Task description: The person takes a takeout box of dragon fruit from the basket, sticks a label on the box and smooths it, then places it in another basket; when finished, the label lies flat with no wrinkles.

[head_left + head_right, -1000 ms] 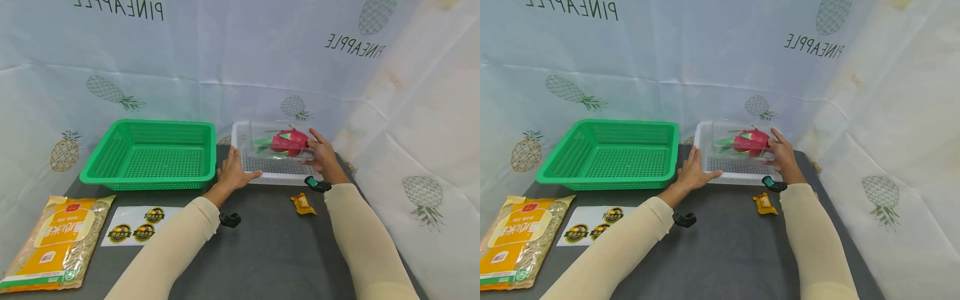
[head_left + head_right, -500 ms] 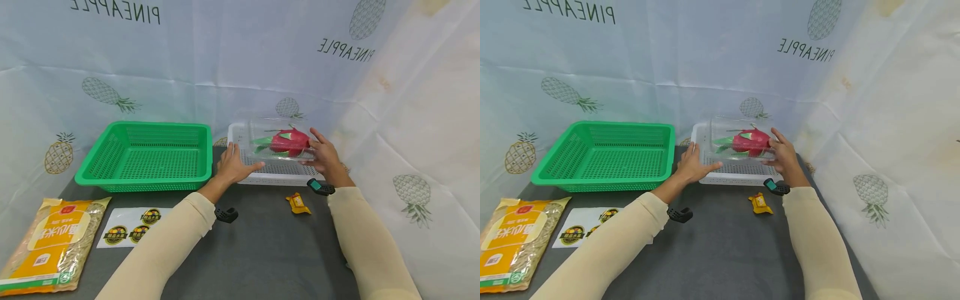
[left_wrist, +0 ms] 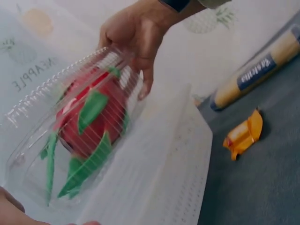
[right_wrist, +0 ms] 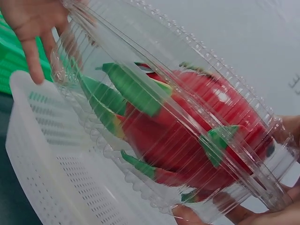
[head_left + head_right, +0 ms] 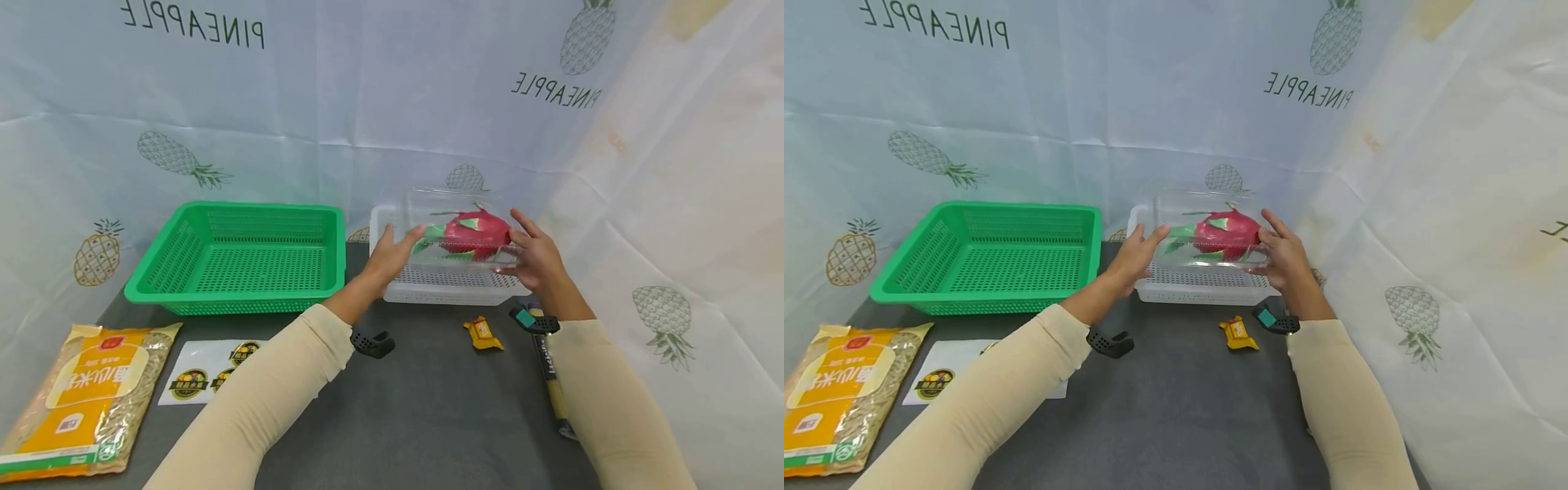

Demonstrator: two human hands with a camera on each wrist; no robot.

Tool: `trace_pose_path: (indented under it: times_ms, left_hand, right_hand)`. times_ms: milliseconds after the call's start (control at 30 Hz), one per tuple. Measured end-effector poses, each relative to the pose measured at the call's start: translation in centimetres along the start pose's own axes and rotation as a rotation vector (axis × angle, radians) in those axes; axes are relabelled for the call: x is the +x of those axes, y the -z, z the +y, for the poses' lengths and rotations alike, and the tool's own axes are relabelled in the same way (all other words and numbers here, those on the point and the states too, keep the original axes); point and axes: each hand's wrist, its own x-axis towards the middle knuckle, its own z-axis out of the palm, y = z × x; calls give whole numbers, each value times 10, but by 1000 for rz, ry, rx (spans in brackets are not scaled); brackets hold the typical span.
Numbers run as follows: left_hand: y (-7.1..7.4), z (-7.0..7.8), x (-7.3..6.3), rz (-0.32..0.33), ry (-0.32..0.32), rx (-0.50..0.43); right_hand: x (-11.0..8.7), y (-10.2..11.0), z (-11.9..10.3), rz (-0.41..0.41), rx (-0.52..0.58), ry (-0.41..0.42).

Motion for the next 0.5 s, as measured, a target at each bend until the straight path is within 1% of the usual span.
trace_pose_path:
  times_ms: [100, 133, 200, 300, 500]
  left_hand:
    - [-2, 4, -4, -21, 22, -148]
    - [-3, 4, -5, -21, 21, -185]
    - [-4, 6, -8, -12, 18, -230]
    - [-5, 6, -13, -1, 9, -259]
    - [-4, 5, -28, 3, -6, -237]
  right_hand:
    - [-8, -4, -2, -28, 32, 0]
    - [-11, -6, -2, -33, 33, 0]
    - [-16, -9, -2, -43, 38, 1]
    - [-25, -12, 0, -43, 31, 9]
    - [-44, -16, 5, -29, 54, 30]
